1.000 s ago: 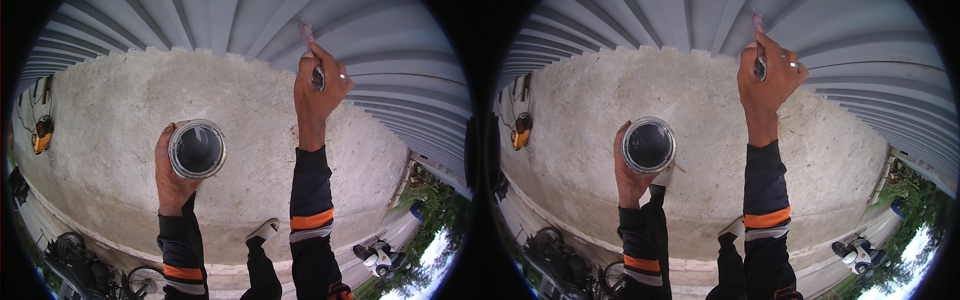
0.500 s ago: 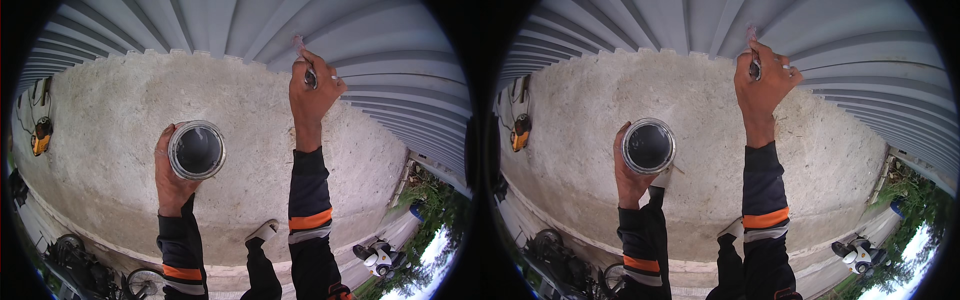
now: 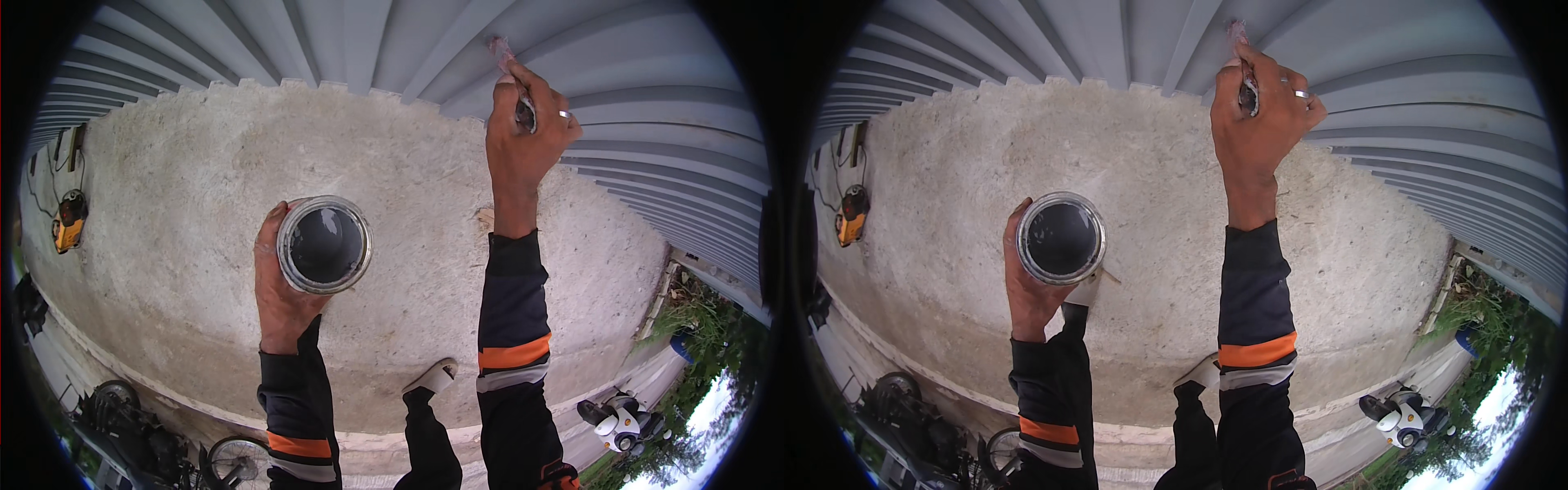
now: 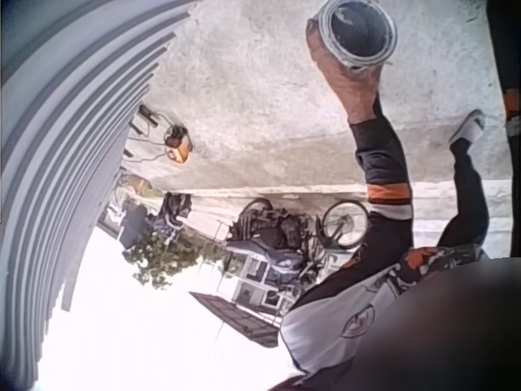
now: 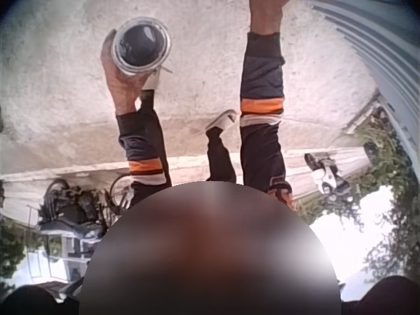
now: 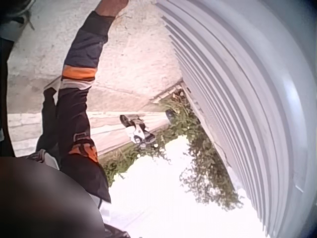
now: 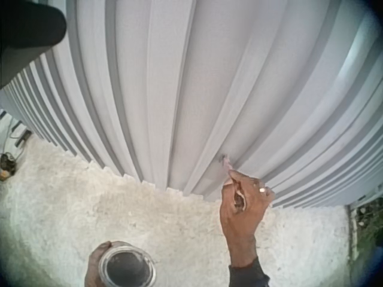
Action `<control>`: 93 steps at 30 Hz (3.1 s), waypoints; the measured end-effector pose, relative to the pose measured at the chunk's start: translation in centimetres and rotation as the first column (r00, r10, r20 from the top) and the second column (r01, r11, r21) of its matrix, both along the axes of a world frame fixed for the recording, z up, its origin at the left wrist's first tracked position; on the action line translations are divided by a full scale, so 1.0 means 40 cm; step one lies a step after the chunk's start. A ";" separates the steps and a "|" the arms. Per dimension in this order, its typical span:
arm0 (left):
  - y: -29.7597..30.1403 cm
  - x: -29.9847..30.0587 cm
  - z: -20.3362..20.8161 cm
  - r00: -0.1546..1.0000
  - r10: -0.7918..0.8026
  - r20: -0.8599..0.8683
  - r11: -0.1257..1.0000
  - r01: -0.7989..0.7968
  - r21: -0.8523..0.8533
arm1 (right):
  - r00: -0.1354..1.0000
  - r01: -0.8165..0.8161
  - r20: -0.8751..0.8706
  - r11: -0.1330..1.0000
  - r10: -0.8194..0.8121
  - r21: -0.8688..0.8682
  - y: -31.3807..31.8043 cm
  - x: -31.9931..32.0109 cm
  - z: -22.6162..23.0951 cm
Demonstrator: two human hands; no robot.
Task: The person paints the joints and edges of a corrugated metal fence with a brush and grey paint.
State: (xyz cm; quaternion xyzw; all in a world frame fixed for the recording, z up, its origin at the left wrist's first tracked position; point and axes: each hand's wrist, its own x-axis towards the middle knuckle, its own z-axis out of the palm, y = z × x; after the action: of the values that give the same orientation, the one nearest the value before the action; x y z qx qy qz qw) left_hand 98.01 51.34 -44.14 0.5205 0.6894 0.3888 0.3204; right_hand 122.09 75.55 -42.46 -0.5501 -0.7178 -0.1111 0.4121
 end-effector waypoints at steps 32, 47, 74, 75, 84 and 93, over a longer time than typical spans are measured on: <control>0.010 0.010 -0.003 1.000 -0.003 -0.002 1.000 0.003 0.004 | 0.987 0.003 -0.162 0.993 -0.022 -0.117 -0.110 -0.015 -0.085; 0.004 -0.013 -0.010 0.999 -0.005 0.034 1.000 0.004 0.014 | 0.977 0.061 -0.195 0.993 -0.081 -0.106 -0.073 -0.043 -0.119; 0.015 -0.030 0.002 1.000 0.010 -0.009 1.000 -0.010 -0.008 | 0.972 0.052 -0.216 0.984 -0.089 -0.173 -0.015 -0.065 -0.098; 0.015 -0.032 -0.001 1.000 0.010 0.024 1.000 -0.010 -0.015 | 0.972 0.049 -0.217 0.984 -0.087 -0.173 -0.021 -0.060 -0.067; 0.028 -0.014 0.005 0.965 0.060 0.255 0.998 -0.053 -0.032 | 0.941 0.037 -0.311 0.956 -0.131 -0.292 -0.119 -0.040 -0.111; 0.025 -0.008 -0.009 0.994 -0.007 0.114 0.998 0.014 -0.063 | 0.959 0.208 -0.146 0.954 -0.242 -0.216 0.005 -0.047 -0.179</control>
State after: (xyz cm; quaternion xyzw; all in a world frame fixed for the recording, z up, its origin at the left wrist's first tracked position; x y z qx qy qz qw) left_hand 97.70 52.32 -44.51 0.4908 0.6793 0.3939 0.3775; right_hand 120.21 75.75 -49.63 -0.6743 -0.6197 -0.0378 0.3998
